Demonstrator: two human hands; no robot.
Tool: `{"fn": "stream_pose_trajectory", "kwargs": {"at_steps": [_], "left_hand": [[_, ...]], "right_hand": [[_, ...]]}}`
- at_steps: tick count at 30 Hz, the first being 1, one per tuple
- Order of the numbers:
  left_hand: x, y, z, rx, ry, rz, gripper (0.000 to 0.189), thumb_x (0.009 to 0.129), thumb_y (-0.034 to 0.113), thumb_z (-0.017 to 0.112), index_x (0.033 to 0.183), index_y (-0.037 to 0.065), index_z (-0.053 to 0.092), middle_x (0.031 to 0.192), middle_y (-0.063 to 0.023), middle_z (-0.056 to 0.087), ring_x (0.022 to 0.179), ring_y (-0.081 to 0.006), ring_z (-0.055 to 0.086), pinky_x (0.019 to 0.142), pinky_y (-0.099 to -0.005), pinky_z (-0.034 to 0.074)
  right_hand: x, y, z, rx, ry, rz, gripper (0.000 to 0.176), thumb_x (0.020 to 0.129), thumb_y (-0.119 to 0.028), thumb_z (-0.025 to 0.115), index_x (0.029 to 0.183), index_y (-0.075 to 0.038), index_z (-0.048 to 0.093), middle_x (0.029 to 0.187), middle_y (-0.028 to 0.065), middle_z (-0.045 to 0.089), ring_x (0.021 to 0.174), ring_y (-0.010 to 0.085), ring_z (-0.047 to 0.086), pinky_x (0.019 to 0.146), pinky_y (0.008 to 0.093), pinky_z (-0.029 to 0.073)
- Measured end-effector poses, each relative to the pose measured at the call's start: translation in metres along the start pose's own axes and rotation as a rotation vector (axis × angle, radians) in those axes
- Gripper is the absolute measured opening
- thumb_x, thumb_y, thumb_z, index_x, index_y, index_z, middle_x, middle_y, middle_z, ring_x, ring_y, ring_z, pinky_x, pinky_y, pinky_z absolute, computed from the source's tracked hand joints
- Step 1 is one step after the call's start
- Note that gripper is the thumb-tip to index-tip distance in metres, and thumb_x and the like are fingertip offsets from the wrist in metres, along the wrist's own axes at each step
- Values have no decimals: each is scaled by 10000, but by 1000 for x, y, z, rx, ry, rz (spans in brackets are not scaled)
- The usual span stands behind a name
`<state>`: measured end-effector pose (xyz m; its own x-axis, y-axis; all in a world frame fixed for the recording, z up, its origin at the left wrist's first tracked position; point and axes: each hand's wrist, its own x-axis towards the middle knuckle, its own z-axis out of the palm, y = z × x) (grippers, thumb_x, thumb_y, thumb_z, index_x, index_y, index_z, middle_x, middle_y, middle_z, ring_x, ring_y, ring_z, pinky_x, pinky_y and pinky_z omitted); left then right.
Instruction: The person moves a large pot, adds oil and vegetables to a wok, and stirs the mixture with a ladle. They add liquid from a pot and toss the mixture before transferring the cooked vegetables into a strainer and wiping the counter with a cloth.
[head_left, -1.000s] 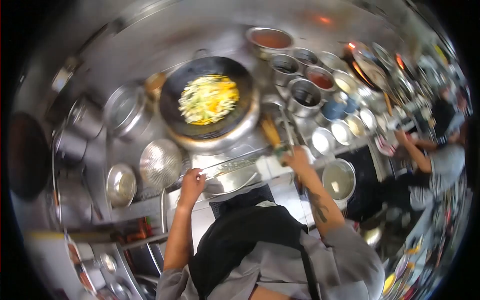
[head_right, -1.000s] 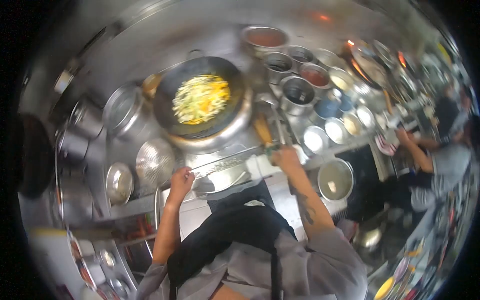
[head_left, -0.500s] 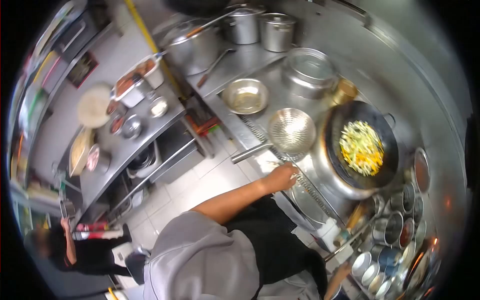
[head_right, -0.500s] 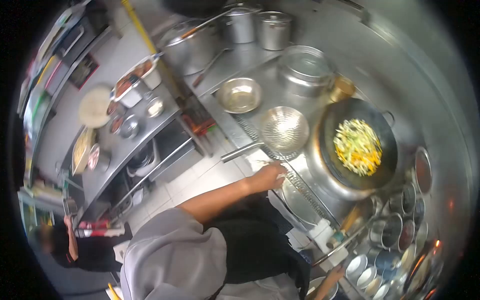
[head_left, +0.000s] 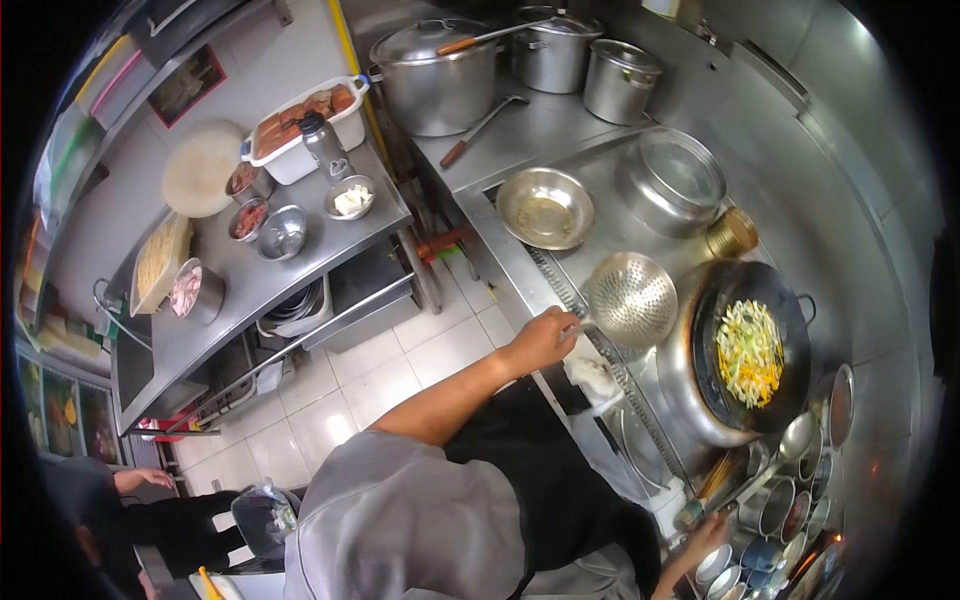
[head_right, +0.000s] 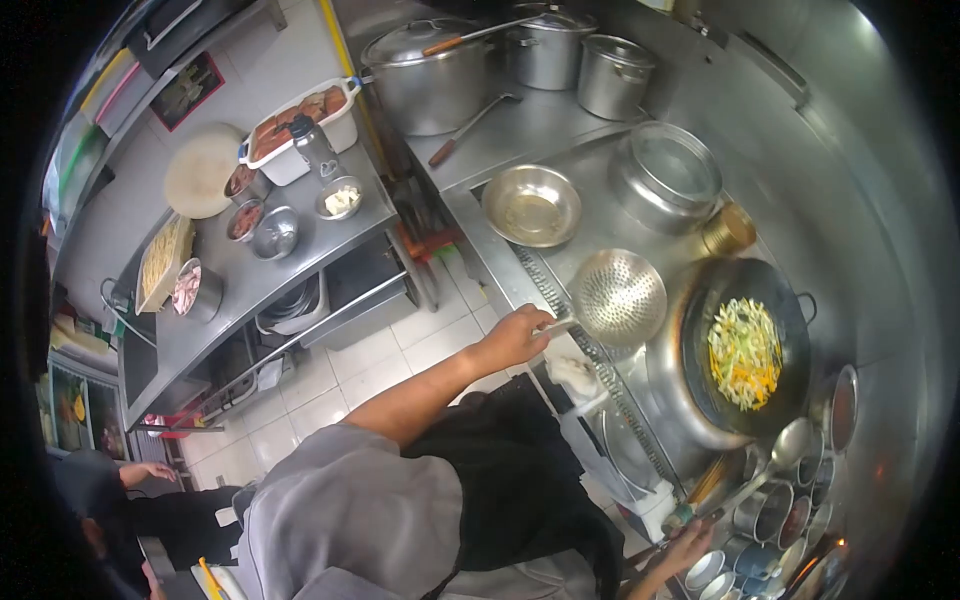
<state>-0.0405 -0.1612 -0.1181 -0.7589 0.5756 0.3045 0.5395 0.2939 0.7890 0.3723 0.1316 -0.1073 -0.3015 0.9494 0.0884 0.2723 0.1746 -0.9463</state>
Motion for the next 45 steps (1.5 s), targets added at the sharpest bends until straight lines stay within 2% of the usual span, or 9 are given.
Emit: {"fn": "stream_pose_trajectory", "kwargs": {"at_steps": [13, 15, 20, 22, 25, 28, 33, 39, 45], "left_hand": [[-42, -215, -136, 10, 217, -45, 218, 840, 82, 633, 1043, 4, 644, 1020, -165, 659, 924, -261, 635, 804, -351, 508], [-38, -203, -167, -199, 68, -418, 234, 864, 64, 634, 1089, 1, 638, 1083, -137, 657, 984, -208, 627, 875, -324, 504], [-27, -331, -150, -17, -79, -82, 255, 883, 139, 645, 1066, -37, 623, 1008, -105, 667, 911, -178, 617, 846, -305, 490], [-5, -191, -162, 72, -182, -166, 364, 872, 291, 642, 1073, -11, 666, 1006, -169, 668, 978, -272, 632, 862, -368, 490], [25, -163, -141, -104, -163, 99, 193, 847, 179, 684, 987, 47, 706, 847, -125, 692, 826, -236, 656, 747, -339, 515], [59, -95, -124, 123, -319, -112, 220, 873, 227, 650, 976, 38, 699, 871, -147, 687, 823, -261, 645, 747, -361, 507], [86, -59, -71, 18, -375, 206, 309, 888, 253, 614, 1057, -5, 648, 922, -204, 664, 830, -330, 625, 763, -382, 495], [93, -98, 0, -283, -605, -64, 250, 892, 120, 619, 1080, -45, 612, 995, -104, 663, 899, -185, 619, 832, -300, 491], [43, 18, -36, -35, -448, 282, 243, 865, 215, 639, 940, -11, 687, 847, -185, 671, 781, -316, 618, 726, -391, 488]], "right_hand": [[-54, -180, 314, 414, -800, 545, 284, 891, -184, 586, 1127, -28, 592, 767, 9, 572, 519, 66, 488, 428, 214, 385], [-67, -228, 325, 227, -742, 635, 331, 863, -120, 603, 1179, -22, 578, 807, 29, 580, 610, 108, 529, 475, 228, 417], [-66, -194, 339, 623, -766, 569, 124, 881, -189, 611, 919, -73, 591, 690, -21, 543, 472, 54, 488, 371, 219, 382], [-75, -209, 330, 600, -711, 530, 105, 875, -167, 584, 836, -71, 567, 628, -23, 521, 442, 55, 480, 360, 226, 378], [-80, -198, 312, 601, -656, 516, 96, 877, -168, 585, 852, -76, 574, 642, -45, 508, 448, 33, 471, 360, 218, 349], [-90, -191, 284, 613, -567, 505, 99, 877, -166, 583, 862, -69, 579, 640, -43, 507, 448, 35, 474, 358, 217, 346], [-108, -170, 228, 621, -387, 499, 117, 890, -157, 572, 940, -51, 582, 648, -47, 492, 449, 30, 469, 362, 208, 347], [-127, -142, 153, 769, -191, 445, 102, 905, -106, 589, 993, -55, 586, 670, -41, 510, 461, 24, 471, 374, 192, 356], [-141, -140, 72, 812, -27, 337, 209, 916, -129, 587, 1103, -35, 574, 708, -24, 522, 471, 41, 468, 398, 203, 368]]}}
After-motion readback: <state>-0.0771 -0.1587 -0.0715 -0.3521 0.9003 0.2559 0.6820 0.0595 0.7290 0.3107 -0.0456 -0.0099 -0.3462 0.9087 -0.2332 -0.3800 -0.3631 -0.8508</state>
